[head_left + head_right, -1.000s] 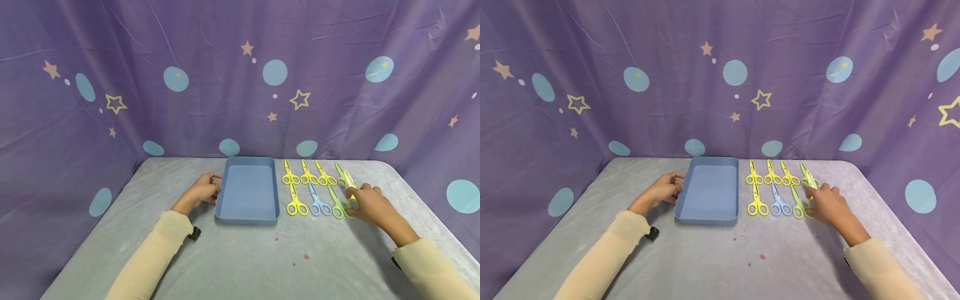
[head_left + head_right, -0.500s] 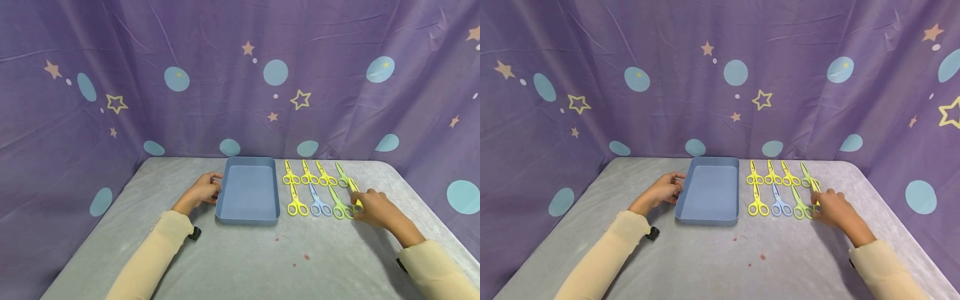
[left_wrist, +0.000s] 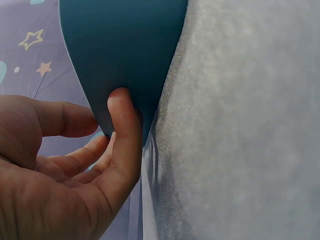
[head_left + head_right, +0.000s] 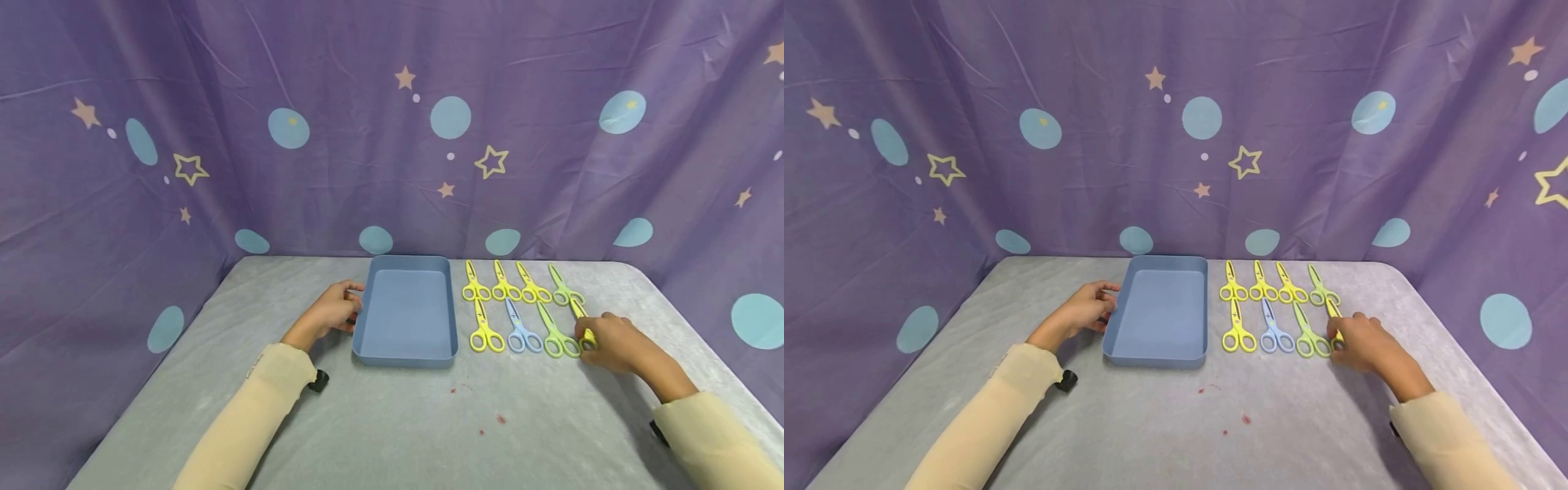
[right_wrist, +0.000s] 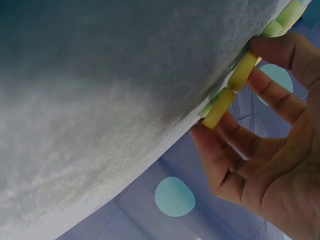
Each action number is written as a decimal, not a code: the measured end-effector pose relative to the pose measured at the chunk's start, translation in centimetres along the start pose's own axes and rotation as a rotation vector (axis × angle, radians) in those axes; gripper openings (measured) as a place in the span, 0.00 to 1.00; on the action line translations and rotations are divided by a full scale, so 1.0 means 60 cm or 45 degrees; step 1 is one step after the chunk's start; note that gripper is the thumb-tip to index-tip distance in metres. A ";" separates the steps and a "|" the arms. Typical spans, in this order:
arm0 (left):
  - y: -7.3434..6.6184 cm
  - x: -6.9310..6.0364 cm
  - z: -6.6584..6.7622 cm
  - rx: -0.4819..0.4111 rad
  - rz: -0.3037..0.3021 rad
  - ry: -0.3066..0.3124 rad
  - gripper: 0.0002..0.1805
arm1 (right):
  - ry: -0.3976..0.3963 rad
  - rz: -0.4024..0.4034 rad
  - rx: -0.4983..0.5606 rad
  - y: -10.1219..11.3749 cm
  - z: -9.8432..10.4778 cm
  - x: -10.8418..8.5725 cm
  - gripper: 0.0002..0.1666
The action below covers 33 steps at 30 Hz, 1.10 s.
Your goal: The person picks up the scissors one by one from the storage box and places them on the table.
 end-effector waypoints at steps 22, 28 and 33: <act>0.003 0.001 0.001 0.012 0.000 0.007 0.27 | 0.191 0.003 0.106 0.001 -0.012 0.005 0.18; 0.004 0.003 0.001 0.005 0.002 0.008 0.27 | 0.193 -0.047 0.073 0.002 -0.006 0.009 0.20; 0.002 0.002 0.001 0.011 -0.004 0.010 0.27 | 0.104 -0.052 0.065 0.016 0.004 0.015 0.22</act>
Point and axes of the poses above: each hand's wrist, its own x-axis towards the middle knuckle, its own z-axis out of the back of the hand, y = z × x, the point moved 10 cm from there along x, towards the middle knuckle, and after that the axes turned 9 degrees about -y, right-handed, at the moved point
